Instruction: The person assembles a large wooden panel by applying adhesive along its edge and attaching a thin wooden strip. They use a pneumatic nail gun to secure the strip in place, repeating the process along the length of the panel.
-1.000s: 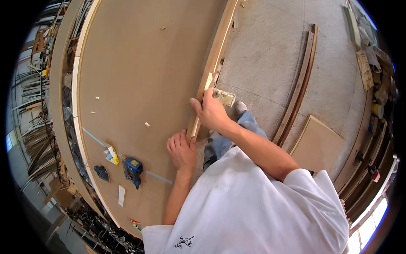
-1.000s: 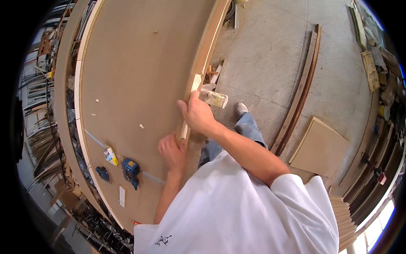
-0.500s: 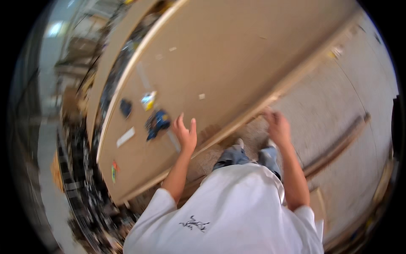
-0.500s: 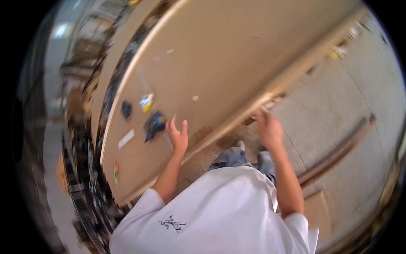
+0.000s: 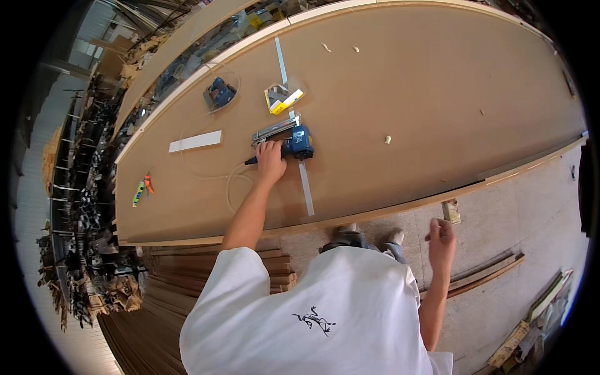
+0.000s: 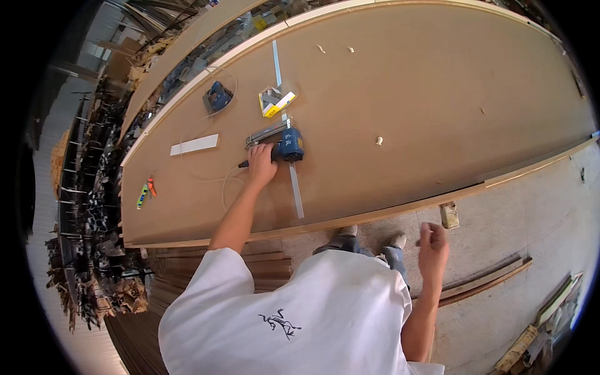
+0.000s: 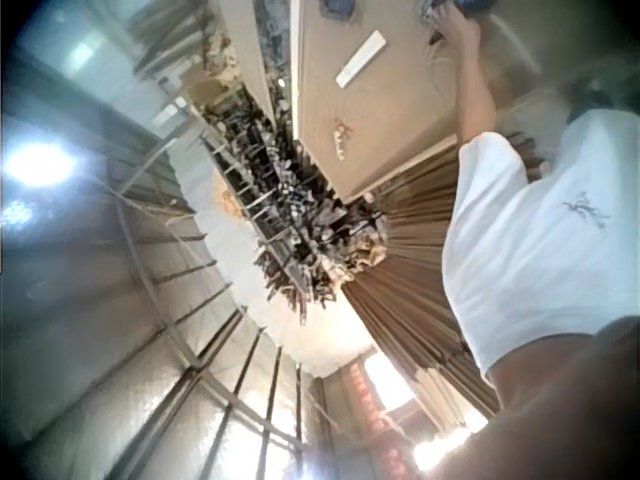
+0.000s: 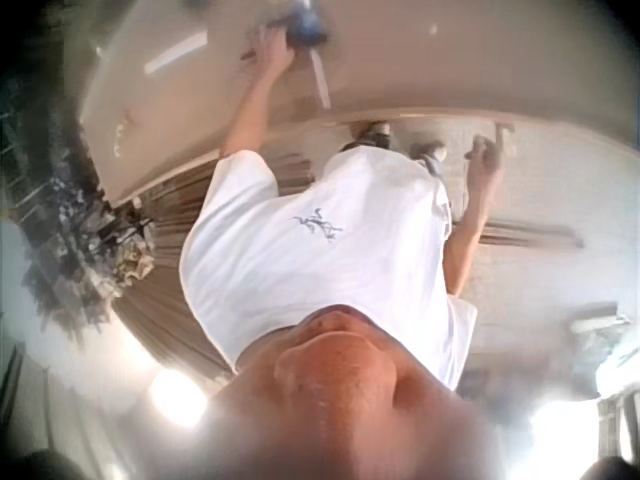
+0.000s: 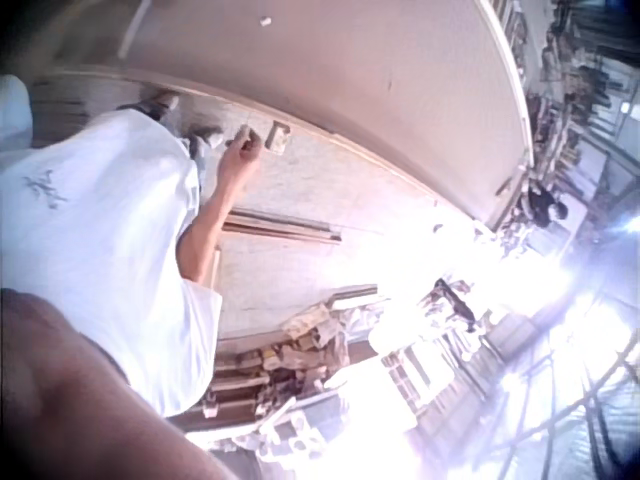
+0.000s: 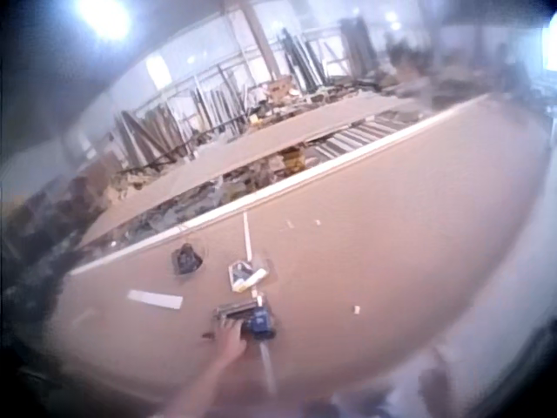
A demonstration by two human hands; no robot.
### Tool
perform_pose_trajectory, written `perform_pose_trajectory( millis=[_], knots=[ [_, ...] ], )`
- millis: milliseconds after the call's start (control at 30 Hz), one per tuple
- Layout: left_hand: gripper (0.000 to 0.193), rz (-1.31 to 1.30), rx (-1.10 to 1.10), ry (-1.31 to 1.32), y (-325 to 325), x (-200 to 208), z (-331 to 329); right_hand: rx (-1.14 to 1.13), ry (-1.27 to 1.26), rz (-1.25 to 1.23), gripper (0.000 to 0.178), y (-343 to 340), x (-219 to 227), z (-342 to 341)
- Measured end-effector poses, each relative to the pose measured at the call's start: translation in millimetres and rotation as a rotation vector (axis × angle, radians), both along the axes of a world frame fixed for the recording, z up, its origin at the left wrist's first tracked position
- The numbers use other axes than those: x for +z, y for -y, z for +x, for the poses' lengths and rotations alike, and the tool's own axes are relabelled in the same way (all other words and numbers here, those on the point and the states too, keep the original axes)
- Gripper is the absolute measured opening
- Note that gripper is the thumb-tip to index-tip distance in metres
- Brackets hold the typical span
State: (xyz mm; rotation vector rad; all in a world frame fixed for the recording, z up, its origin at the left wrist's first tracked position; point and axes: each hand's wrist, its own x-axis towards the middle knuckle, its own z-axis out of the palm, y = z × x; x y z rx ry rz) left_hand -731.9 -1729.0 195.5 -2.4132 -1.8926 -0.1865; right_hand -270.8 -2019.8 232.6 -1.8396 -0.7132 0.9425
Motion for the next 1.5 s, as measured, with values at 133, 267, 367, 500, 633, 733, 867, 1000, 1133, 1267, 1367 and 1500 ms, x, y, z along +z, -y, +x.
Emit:
perform_pose_trajectory(
  millis=[133,267,367,500,633,733,867,1000,1133,1267,1367,1500],
  knots=[
    [0.047,0.056,-0.071,0.142,-2.5,5.1,0.2,0.318,0.032,-0.117,0.03,-20.9,42.5,-83.1],
    [0.048,0.094,-0.118,0.371,34.9,44.8,30.2,0.471,-0.299,-0.017,0.05,-45.3,58.8,-162.2],
    [0.059,0.116,-0.369,0.469,81.1,106.0,87.7,0.25,-0.388,0.248,0.051,-76.0,68.7,-212.4],
    [0.054,0.08,-0.809,0.561,146.2,144.7,147.2,-0.417,-0.754,0.576,0.038,-100.8,69.8,-214.9],
    [0.039,-0.043,-1.079,0.869,166.7,183.8,176.7,-0.686,-0.919,0.679,0.041,-37.7,90.4,-121.7],
    [0.033,-0.074,-1.088,0.91,155.5,175.5,218.2,-0.745,-1.051,0.831,0.033,35.0,63.6,-58.0],
    [0.039,-0.244,-1.056,0.71,80.1,81.8,324.6,-0.85,-1.024,0.821,0.029,64.3,31.4,-42.8],
    [0.057,-0.058,-0.959,0.372,33.4,-4.5,429.9,-0.813,-1.078,0.794,0.031,75.2,-12.4,-21.1],
    [0.067,-0.151,-0.752,0.04,49.5,-16.5,474.2,-0.797,-1.236,0.662,0.034,72.3,-25.7,0.1],
    [0.058,-0.114,-0.797,0.07,49.5,-33.1,469.9,-0.737,-1.268,0.611,0.034,32.0,-41.1,34.9],
    [0.054,-0.098,-0.778,-0.017,64.1,-8.3,471.2,-0.681,-1.258,0.676,0.012,5.5,-47.2,63.3],
    [0.051,-0.102,-0.771,0.078,64.4,-15.3,467.3,-0.617,-1.277,0.626,0.011,-15.9,-59.0,74.2]
  ],
)
